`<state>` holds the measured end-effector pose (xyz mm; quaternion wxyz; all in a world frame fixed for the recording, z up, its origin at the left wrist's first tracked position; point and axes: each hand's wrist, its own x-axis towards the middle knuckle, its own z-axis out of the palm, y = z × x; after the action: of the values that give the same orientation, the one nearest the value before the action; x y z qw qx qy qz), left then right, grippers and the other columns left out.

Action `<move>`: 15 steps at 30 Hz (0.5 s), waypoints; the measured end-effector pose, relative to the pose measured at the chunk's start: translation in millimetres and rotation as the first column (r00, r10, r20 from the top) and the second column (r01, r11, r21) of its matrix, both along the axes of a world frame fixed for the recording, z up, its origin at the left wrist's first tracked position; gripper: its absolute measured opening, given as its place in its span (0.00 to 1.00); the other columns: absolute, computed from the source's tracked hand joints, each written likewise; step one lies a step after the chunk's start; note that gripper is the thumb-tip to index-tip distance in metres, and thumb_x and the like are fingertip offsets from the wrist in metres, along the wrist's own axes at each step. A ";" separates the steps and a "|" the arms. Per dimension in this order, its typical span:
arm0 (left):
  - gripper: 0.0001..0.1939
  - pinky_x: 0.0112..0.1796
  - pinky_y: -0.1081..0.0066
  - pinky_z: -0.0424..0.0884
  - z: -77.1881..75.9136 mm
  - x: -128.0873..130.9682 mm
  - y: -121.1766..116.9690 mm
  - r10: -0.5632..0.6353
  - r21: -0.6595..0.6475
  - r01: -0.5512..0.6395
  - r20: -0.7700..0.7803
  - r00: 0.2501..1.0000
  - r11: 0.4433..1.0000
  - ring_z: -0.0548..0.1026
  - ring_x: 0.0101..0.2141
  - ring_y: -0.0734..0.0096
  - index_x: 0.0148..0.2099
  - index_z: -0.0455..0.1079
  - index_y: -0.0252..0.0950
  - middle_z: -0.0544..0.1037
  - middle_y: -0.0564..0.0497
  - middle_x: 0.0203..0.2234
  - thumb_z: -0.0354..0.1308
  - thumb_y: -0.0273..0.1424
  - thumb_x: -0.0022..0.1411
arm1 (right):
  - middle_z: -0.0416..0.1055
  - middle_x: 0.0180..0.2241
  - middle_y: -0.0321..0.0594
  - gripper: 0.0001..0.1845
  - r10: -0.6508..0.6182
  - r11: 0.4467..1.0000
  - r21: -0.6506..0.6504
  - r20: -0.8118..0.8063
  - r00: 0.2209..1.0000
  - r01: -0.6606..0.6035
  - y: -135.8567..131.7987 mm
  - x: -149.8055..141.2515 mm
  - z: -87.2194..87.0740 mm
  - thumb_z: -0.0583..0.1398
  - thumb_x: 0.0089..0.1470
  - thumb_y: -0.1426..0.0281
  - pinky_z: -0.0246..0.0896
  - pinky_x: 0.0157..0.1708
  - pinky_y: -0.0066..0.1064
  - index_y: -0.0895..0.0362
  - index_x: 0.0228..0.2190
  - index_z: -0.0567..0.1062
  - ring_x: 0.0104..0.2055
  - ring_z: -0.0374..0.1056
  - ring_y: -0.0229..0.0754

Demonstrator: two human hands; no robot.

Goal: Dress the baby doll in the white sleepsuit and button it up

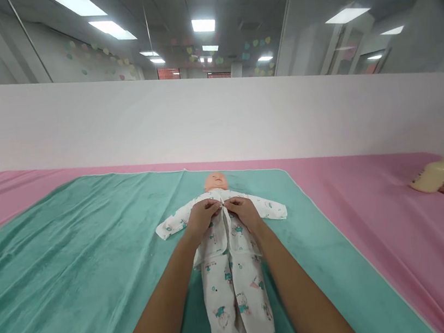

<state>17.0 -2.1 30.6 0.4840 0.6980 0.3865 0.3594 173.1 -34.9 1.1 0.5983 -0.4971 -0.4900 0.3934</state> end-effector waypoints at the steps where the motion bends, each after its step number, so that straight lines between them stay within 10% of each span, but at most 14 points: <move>1: 0.16 0.23 0.77 0.56 -0.9 0.5 0.7 0.003 -0.012 -0.003 0.008 1.000 1.000 0.61 0.22 0.78 0.33 0.70 0.33 0.69 0.53 0.23 0.52 0.42 0.55 | 0.69 0.27 0.38 0.16 -0.004 1.000 0.001 0.003 1.000 0.004 0.1 -0.2 -0.2 0.62 0.41 0.58 0.58 0.33 0.28 0.59 0.28 0.76 0.29 0.62 0.36; 15: 0.13 0.23 0.78 0.57 -10.0 5.3 3.4 0.095 0.014 -0.096 0.026 0.995 0.995 0.63 0.22 0.78 0.31 0.70 0.33 0.69 0.54 0.21 0.56 0.39 0.52 | 0.71 0.35 0.39 0.11 0.069 0.993 0.088 0.139 0.988 -0.082 -3.6 4.5 1.4 0.59 0.42 0.65 0.59 0.41 0.29 0.59 0.29 0.74 0.37 0.65 0.38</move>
<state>22.3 1.3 20.6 0.4657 0.6778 0.4105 0.3938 177.6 -38.5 2.6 0.5707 -0.4755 -0.5660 0.3576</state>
